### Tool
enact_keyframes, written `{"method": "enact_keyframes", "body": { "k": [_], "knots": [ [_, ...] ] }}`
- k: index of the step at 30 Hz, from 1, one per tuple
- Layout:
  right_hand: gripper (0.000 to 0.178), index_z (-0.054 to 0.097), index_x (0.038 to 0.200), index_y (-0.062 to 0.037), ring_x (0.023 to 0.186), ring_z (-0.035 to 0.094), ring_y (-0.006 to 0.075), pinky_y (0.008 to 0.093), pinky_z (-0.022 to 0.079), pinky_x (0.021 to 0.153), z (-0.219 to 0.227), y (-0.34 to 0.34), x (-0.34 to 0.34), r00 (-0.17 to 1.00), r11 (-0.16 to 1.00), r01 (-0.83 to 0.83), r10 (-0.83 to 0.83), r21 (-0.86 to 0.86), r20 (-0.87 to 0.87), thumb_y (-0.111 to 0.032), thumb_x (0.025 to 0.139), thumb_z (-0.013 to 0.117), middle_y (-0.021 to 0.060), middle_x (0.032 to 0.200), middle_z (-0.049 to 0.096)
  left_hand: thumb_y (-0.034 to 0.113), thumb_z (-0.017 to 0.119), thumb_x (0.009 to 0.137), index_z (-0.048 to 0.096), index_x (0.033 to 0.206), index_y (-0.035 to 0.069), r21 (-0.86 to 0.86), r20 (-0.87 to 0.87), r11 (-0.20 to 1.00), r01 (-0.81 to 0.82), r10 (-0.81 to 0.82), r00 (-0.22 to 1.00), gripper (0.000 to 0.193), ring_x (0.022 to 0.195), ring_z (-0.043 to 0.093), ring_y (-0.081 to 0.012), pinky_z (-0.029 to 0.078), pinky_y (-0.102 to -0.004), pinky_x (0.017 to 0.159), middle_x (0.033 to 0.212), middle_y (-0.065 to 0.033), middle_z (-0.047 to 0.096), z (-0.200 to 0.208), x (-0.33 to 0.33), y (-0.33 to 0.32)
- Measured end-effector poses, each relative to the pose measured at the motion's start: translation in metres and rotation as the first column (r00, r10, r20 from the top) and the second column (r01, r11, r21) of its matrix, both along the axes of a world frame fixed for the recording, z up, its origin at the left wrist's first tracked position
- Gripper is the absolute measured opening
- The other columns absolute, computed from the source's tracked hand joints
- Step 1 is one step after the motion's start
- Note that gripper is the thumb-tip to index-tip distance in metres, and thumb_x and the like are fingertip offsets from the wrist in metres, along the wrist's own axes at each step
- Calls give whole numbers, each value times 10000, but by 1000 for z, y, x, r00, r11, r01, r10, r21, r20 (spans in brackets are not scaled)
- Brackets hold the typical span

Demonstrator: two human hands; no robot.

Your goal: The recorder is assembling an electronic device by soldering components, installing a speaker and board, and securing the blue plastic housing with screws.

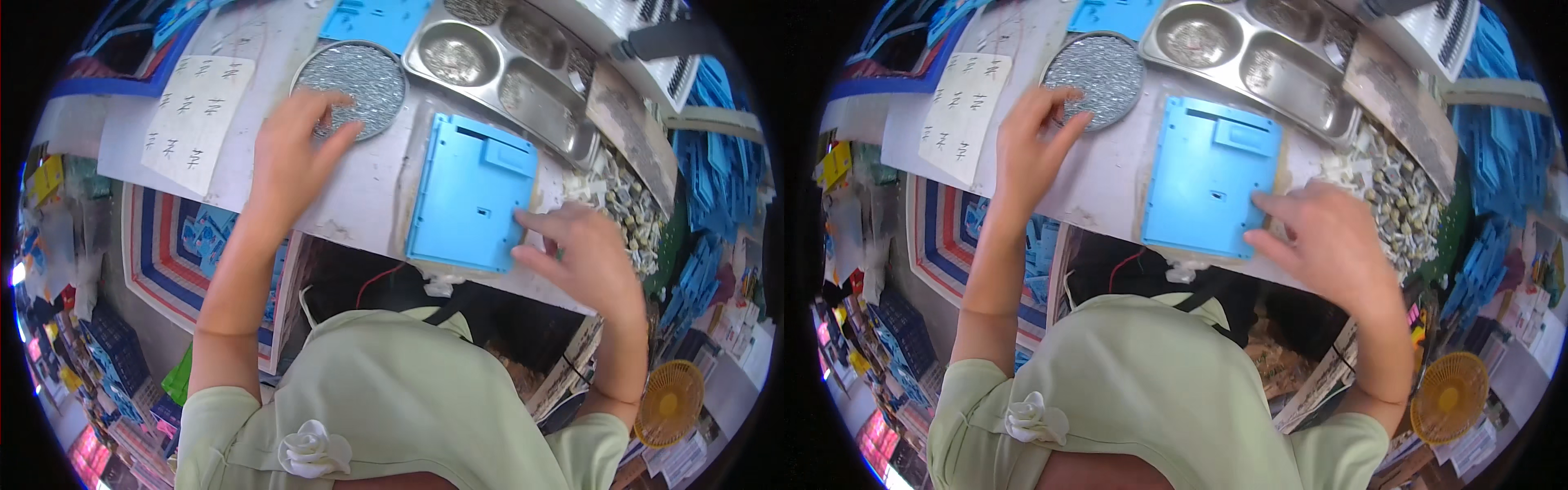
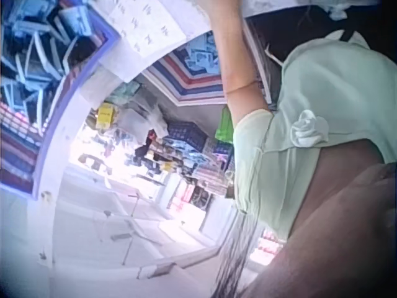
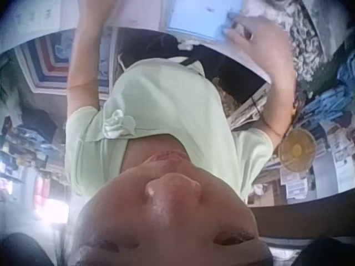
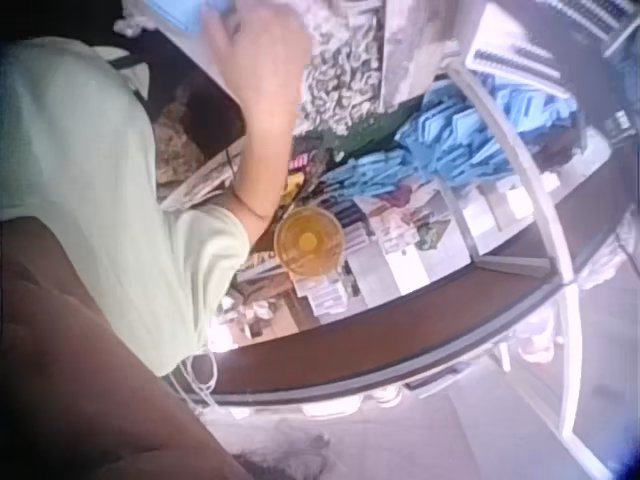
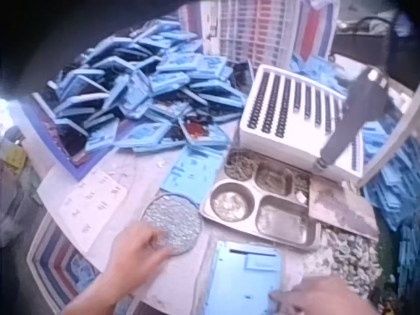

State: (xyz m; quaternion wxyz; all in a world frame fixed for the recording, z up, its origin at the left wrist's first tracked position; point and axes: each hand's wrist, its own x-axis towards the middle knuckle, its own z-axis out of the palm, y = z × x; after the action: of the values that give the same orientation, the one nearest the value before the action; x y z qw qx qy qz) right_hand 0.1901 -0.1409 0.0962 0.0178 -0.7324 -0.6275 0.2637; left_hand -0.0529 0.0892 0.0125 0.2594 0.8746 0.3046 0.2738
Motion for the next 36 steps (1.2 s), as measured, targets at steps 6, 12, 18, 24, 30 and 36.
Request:
{"method": "enact_keyframes", "body": {
  "k": [6,12,18,24,30,36],
  "knots": [
    [199,744,928,-77,972,605,287,414,506,825,-54,151,-26,956,754,-291,215,589,197,-174,764,801,59,872,658,140,785,799,760,894,89,226,-245,967,116,-59,968,111,960,634,-288,477,-459,803,921,-59,669,-26,15,40],
    [88,766,884,-135,1020,612,260,441,478,911,-94,220,-50,887,822,-428,305,374,346,-171,804,764,39,892,696,133,785,809,754,859,61,136,-54,991,15,-8,998,93,826,648,-302,493,-435,739,839,-72,693,-32,6,46],
    [95,767,813,-87,911,663,278,434,510,815,-75,194,-8,985,715,-151,165,683,45,-156,822,702,65,878,749,119,757,876,715,878,13,-365,147,915,171,-125,981,114,695,593,-240,475,-350,646,788,-86,645,-4,30,4],
    [163,726,849,-2,793,604,209,345,485,760,-48,87,32,856,806,427,-215,409,-470,-159,875,757,89,812,687,125,694,942,642,872,-18,-355,82,874,330,-323,943,167,675,555,-208,449,-327,633,781,-98,584,-3,52,-13],
    [148,649,944,23,859,582,313,396,465,776,-69,28,34,919,745,395,-319,538,-234,-122,968,637,143,905,631,165,599,989,578,924,-2,-38,-72,928,371,-373,925,180,799,577,-401,470,-442,696,864,-178,573,-13,62,-20],
    [161,592,946,18,909,512,359,442,426,841,-69,25,38,951,804,309,-246,508,-189,-122,1009,546,155,910,577,79,641,956,592,943,2,-187,6,904,384,-390,921,92,723,561,-288,447,-366,654,839,-129,553,2,56,-16]
  ]
}}
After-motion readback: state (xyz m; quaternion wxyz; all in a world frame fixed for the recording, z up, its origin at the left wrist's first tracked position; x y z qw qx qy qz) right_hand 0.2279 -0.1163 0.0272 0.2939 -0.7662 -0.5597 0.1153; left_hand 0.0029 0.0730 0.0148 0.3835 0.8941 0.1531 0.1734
